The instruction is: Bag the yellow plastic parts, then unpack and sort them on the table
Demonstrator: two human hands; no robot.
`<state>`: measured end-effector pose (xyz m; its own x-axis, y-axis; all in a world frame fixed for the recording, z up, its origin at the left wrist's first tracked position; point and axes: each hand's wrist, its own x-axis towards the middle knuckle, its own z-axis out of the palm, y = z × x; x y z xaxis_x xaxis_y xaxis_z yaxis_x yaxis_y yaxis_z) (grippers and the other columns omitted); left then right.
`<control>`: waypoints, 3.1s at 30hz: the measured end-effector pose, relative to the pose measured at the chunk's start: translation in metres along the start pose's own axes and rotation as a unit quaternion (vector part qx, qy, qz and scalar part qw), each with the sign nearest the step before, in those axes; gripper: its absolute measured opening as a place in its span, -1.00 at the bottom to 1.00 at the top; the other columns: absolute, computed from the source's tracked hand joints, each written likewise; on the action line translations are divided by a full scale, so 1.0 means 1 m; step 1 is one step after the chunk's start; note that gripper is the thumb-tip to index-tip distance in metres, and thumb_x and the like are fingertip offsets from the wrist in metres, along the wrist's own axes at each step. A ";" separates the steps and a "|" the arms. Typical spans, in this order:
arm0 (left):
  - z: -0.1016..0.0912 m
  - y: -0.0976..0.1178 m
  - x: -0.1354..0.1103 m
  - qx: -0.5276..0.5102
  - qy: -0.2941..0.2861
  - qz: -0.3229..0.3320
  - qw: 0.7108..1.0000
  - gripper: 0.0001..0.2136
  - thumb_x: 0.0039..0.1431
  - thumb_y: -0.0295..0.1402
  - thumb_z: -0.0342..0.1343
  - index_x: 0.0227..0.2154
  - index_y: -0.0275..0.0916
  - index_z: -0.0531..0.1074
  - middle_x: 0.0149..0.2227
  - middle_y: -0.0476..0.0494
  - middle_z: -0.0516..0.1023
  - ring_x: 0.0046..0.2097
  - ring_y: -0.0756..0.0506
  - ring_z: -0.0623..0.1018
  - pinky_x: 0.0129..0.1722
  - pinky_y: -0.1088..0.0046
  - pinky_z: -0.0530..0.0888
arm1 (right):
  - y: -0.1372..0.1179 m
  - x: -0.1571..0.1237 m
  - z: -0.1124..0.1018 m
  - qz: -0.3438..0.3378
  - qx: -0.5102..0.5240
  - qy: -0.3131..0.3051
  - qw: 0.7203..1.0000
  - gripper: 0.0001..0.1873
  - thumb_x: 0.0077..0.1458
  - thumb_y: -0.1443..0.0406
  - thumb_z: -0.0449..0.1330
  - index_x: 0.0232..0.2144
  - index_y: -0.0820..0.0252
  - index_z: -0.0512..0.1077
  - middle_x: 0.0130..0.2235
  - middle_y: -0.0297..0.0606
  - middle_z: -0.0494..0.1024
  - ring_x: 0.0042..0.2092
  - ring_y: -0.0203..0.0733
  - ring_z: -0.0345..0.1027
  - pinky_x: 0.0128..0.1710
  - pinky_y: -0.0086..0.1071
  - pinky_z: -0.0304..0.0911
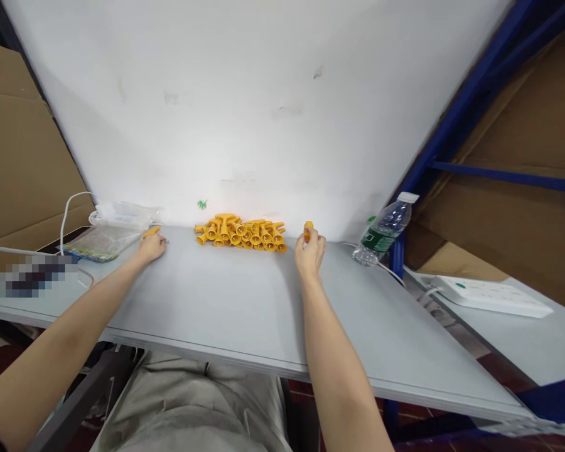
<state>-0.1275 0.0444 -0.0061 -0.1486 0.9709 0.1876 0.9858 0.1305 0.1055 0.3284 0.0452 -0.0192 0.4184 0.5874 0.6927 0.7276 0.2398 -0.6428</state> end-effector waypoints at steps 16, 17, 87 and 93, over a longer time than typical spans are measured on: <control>-0.005 0.033 -0.022 0.029 0.039 -0.004 0.999 -0.58 0.18 -0.51 -0.14 0.06 -0.27 0.41 0.09 -0.40 0.40 0.12 -0.30 0.39 0.06 0.12 0.32 | -0.079 -0.020 0.003 -0.055 0.153 -0.116 0.980 -0.61 0.02 0.12 0.17 -0.10 0.12 0.31 -0.05 -0.14 0.49 -0.16 -0.11 0.43 -0.14 -0.17 0.35; -0.006 0.027 -0.019 0.026 0.032 -0.050 0.998 -0.56 0.17 -0.52 -0.12 0.10 -0.27 0.38 0.11 -0.44 0.39 0.13 -0.32 0.39 0.05 0.11 0.34 | -0.081 -0.021 0.002 -0.057 0.151 -0.127 0.979 -0.61 0.03 0.12 0.18 -0.09 0.12 0.31 -0.04 -0.14 0.49 -0.15 -0.11 0.43 -0.14 -0.17 0.35; -0.006 0.121 -0.063 -0.353 0.090 0.257 0.895 -0.68 0.24 -0.46 -0.04 0.05 -0.23 0.33 0.06 -0.24 0.45 0.09 -0.15 0.47 0.13 0.26 0.39 | -0.105 -0.038 -0.007 0.089 0.314 -0.447 0.833 -0.37 -0.21 -0.17 0.35 -0.25 0.17 0.43 -0.46 -0.32 0.55 -0.59 -0.26 0.36 -0.47 -0.29 0.38; -0.006 0.123 -0.063 -0.350 0.137 0.288 0.881 -0.70 0.25 -0.40 0.01 0.04 -0.17 0.35 -0.02 -0.18 0.48 -0.01 -0.15 0.52 0.03 0.27 0.46 | -0.115 -0.042 -0.005 0.158 0.248 -0.431 0.853 -0.31 0.04 -0.29 0.02 -0.66 0.17 0.31 -0.78 -0.31 0.33 -0.74 -0.34 0.16 -0.75 -0.47 0.06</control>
<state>0.0027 -0.0015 0.0009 0.2522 0.7382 0.6257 0.6284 -0.6166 0.4742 0.2300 -0.0111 0.0277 -0.1605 0.9822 0.0979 0.2437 0.1356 -0.9603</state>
